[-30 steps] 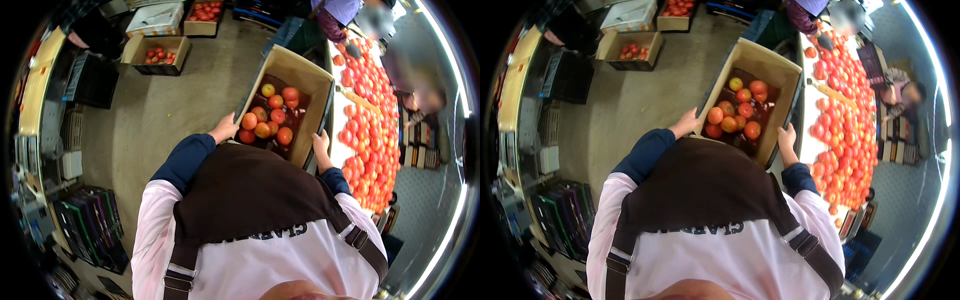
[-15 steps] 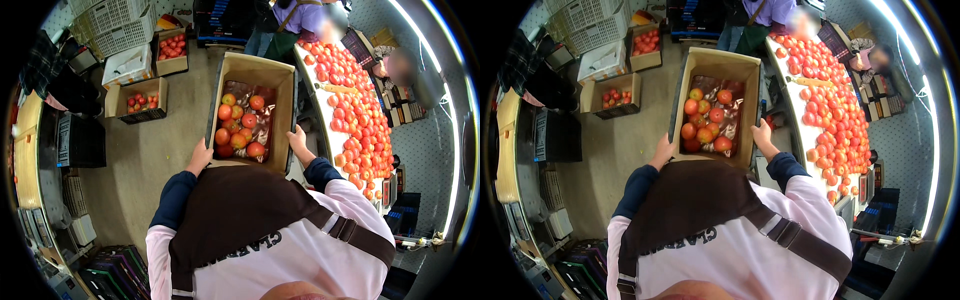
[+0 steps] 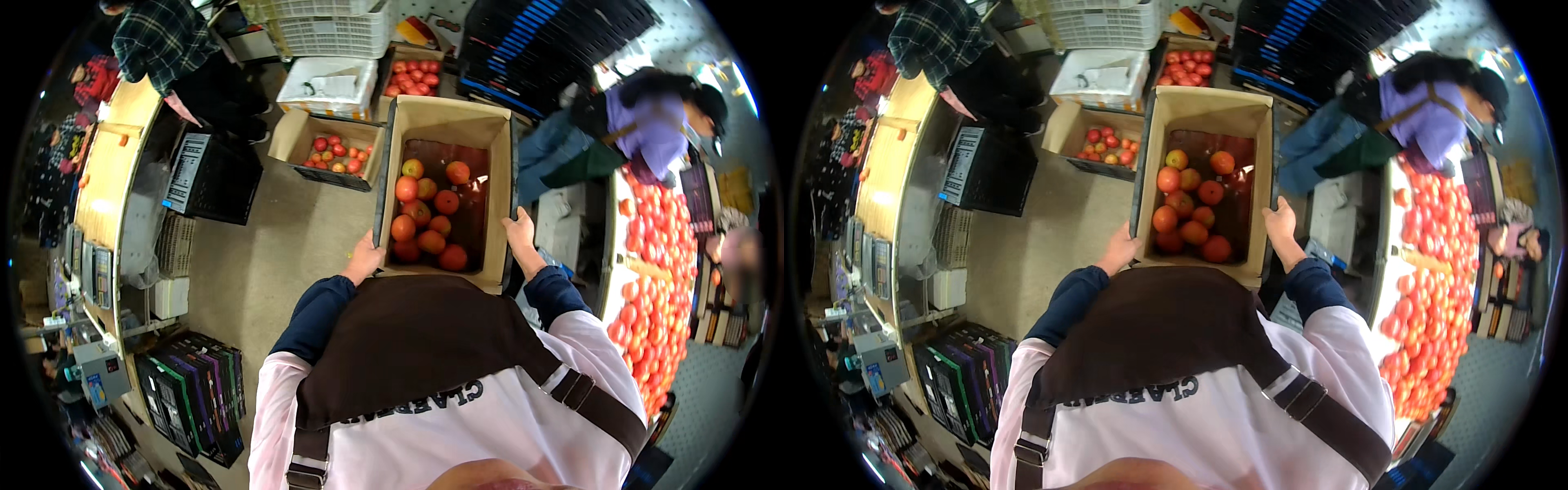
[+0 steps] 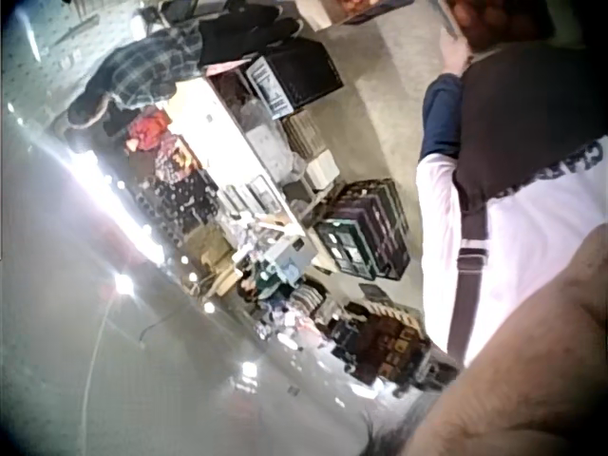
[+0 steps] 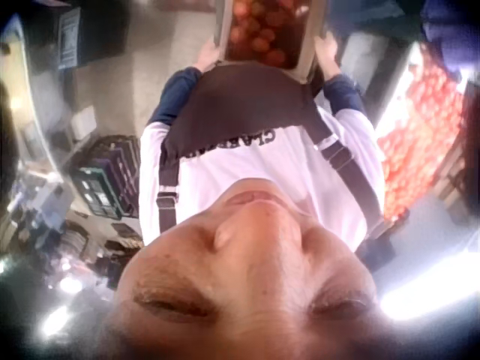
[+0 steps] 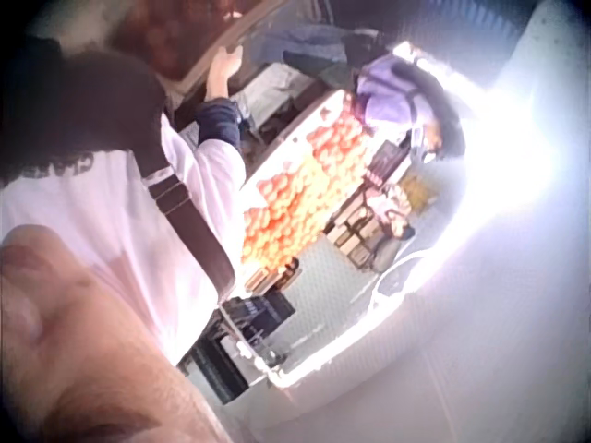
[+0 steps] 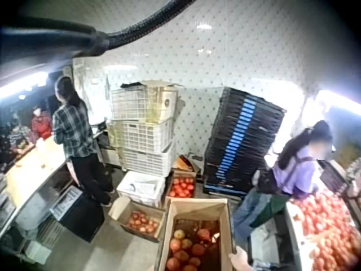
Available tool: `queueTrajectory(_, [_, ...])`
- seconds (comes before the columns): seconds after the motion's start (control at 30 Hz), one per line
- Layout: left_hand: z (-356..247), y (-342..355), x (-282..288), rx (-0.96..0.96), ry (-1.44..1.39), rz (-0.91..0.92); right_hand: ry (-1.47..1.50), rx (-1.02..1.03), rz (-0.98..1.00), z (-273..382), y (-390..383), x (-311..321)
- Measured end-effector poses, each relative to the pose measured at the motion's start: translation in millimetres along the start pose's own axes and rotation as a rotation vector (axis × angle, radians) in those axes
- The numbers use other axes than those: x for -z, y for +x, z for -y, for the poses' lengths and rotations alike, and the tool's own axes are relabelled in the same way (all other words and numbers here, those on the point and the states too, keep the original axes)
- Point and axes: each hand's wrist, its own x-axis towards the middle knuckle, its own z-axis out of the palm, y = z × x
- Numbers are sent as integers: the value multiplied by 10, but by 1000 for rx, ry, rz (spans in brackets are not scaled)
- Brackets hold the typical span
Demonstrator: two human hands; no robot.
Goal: The person picks tomatoes from a large pile on a table and places them into a cardboard box. They handle the tomatoes one by one, occasionally inspecting them before placing them in the box. The person also moves a crate and places it on the table.
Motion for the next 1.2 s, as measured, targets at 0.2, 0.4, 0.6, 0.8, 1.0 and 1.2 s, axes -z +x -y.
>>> queueTrajectory(0.2, [-69, 716, 78, 123, 21, -132, -89, 32, 194, 305, 1106, -424])
queueTrajectory(0.4, [313, 1218, 194, 214, 24, -193, -183, -77, 390, 488, 1683, -842])
queueTrajectory(0.6, [298, 1618, 449, 306, -2, -158, -222, -147, 384, 569, 2033, -1239])
queueTrajectory(0.8, [857, 2007, 749, 363, 109, -102, -177, -267, 448, 439, 2198, -1682])
queueTrajectory(1.0, [892, 2642, 1324, 350, 240, -83, -13, -276, 344, 739, 2217, -2099])
queueTrajectory(1.2, [664, 3689, 2207, 350, 305, -87, 198, -366, 217, 1010, 2320, -2898])
